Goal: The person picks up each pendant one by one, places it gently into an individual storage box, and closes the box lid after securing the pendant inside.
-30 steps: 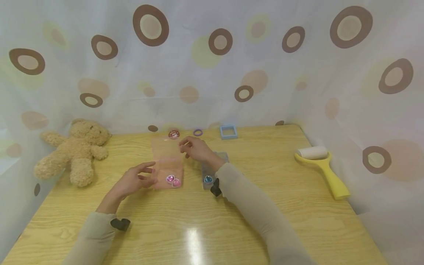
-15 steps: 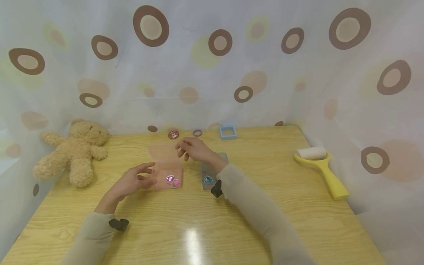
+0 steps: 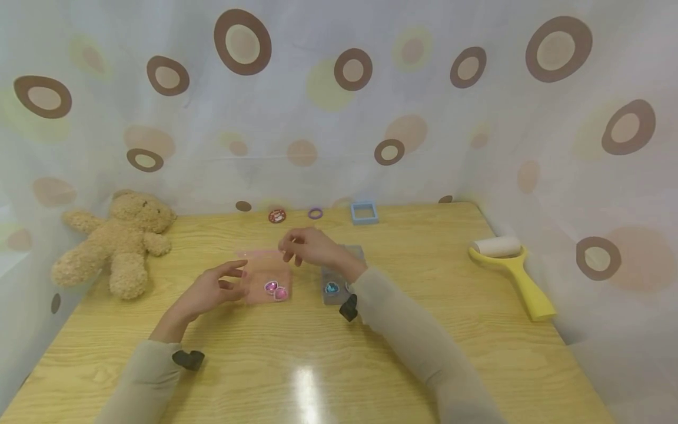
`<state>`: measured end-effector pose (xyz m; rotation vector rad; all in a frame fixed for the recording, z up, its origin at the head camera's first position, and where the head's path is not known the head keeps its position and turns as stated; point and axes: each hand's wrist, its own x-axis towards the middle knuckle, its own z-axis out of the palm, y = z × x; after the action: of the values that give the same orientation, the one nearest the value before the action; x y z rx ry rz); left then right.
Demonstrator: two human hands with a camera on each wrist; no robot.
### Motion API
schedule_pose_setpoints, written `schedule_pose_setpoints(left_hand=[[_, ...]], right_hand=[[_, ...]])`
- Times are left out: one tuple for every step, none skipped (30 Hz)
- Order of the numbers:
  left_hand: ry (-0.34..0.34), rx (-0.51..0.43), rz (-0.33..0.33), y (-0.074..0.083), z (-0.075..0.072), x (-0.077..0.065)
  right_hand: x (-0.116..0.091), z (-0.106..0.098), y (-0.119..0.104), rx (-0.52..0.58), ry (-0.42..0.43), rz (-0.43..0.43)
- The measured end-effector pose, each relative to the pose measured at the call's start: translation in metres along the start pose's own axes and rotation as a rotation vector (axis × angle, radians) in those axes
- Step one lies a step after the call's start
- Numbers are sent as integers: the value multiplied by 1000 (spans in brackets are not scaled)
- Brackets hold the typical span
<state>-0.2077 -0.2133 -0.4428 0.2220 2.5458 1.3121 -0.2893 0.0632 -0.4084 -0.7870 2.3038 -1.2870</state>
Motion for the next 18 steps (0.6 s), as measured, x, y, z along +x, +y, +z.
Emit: schedule_pose_setpoints(left_hand=[[1,4,0,1,0,0],[1,7,1,1,0,0],[5,5,-2,1,0,0],[6,2,-3,2,0,0],[7,-2,-2,2,0,0],[6,-2,1,2,0,0],[8,-5,2,1,0,0],[12,-16,1,1,0,0],[18,-26,-1,1,0,0],[18,-31,4,1,0,0],[20,-36,7,0,0,0],[21,-39,11,0,0,-1],[25,-47,11,0,0,-1],[27,-52,13,0,0,-1],[25,-51,16,-1,-1,-1],[24,-53,18,-1,-1,-2],[22,-57,17,-2,-1,-2],[21,-61,16,-2,-1,-2]], right_hand=[[-1,1,0,-9,-9,-2],[-2,1,0,-20,-18,-4],[-3,2,0,-33,-27,-6],[-4,3,0,-41,-34,-4],[-6,4,1,-45,-42,2],[-7,5,1,-51,-48,4],[-8,6,0,-47,-54,11],[-9,7,0,-53,-57,15],[-10,8,0,-55,-59,19],[-11,9,1,-59,-60,21],[-12,11,2,-58,-61,23],[-12,12,2,-63,-62,21],[-13,13,3,-70,-62,20],[-13,14,4,-84,-60,17],[-13,15,5,-102,-58,14],[-13,16,5,-121,-57,10],[-13,17,5,-141,-54,9],[-13,18,5,-169,-51,4]])
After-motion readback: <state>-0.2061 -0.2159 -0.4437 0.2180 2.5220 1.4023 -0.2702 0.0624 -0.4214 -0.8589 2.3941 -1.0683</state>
